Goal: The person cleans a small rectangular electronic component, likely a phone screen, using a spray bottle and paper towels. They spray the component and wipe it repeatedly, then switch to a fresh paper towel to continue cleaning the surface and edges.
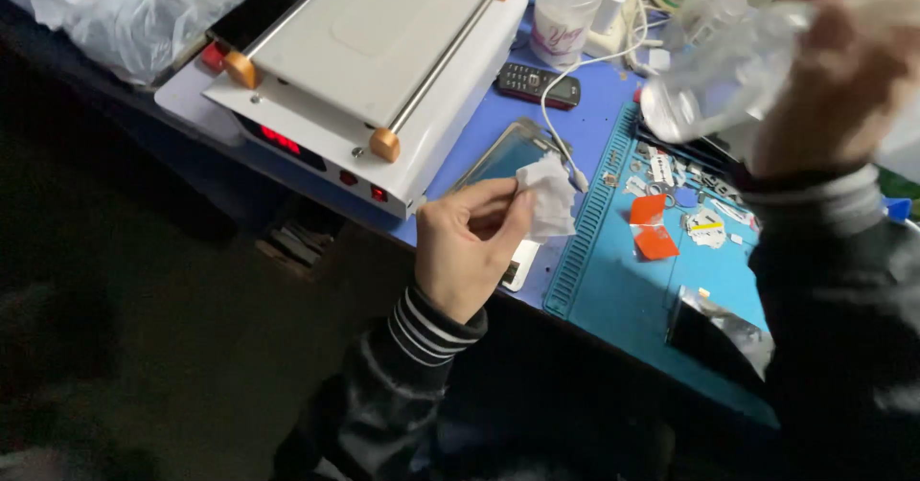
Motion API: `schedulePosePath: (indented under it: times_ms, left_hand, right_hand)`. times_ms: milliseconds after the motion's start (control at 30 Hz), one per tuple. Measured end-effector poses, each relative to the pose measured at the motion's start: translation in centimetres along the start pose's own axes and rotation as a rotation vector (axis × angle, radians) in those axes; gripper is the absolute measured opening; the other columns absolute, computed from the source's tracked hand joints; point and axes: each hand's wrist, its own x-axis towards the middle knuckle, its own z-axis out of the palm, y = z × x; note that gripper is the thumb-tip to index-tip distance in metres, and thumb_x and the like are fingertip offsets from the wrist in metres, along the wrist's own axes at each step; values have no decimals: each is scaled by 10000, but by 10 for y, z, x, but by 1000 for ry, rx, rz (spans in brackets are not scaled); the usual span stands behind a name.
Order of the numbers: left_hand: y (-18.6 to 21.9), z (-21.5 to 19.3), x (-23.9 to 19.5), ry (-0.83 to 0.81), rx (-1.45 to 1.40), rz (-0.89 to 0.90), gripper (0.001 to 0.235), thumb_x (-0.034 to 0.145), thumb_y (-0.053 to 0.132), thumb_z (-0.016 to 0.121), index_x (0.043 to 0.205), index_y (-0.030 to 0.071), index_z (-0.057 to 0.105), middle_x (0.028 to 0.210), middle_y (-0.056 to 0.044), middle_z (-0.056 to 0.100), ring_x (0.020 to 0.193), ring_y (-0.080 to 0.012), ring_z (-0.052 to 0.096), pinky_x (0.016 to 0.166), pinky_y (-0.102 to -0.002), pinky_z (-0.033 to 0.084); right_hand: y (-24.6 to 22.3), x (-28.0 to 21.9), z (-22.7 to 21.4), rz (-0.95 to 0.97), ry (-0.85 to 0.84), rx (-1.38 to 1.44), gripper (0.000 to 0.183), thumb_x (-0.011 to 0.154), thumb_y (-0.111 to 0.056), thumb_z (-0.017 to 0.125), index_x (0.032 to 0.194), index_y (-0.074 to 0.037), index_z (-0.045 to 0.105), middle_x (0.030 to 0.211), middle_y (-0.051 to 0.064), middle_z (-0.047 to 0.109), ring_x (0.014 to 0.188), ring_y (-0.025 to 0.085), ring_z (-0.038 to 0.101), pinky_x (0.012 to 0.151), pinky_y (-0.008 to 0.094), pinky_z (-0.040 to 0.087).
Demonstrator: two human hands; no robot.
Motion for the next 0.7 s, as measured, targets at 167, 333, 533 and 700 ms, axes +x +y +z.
schedulePosePath:
  times_ms: [167, 333, 533, 700]
  left_hand:
    - [0, 2, -1, -17, -5, 18, 160, 936, 101, 669, 1005, -21, 746, 906, -104, 804, 797, -113, 774, 725, -221, 660]
    - [3, 9, -10, -54, 75, 101, 148, 931, 99, 668, 1016, -3, 736, 900, -104, 801, 761, -136, 794, 717, -232, 679]
    - [8, 13, -15, -80, 111, 114, 116, 922, 85, 681, 982, 0, 732, 844, -80, 793, 748, -105, 776, 749, -224, 666]
    - [9, 11, -15, -86, 111, 119, 143, 925, 83, 673, 1009, -14, 734, 875, -91, 798, 767, -128, 791, 757, -230, 670]
  right_hand:
    - [-185, -9, 6, 443, -402, -385, 733, 1127, -432, 204, 1028, 45, 753, 951, 170, 683, 1103, 337, 558, 1079, 454, 335]
    - [-211, -40, 19, 646, -645, -133, 695, 1059, -445, 232, 807, -58, 750, 1198, 180, 735, 1406, 348, 545, 1096, 439, 403]
    - [-210, -52, 28, 663, -617, -70, 599, 1083, -372, 222, 965, -24, 695, 968, 93, 757, 796, 238, 754, 802, 329, 544]
    - [-210, -59, 28, 697, -664, -121, 644, 1075, -435, 142, 893, -97, 660, 828, 47, 690, 662, 228, 655, 679, 327, 473]
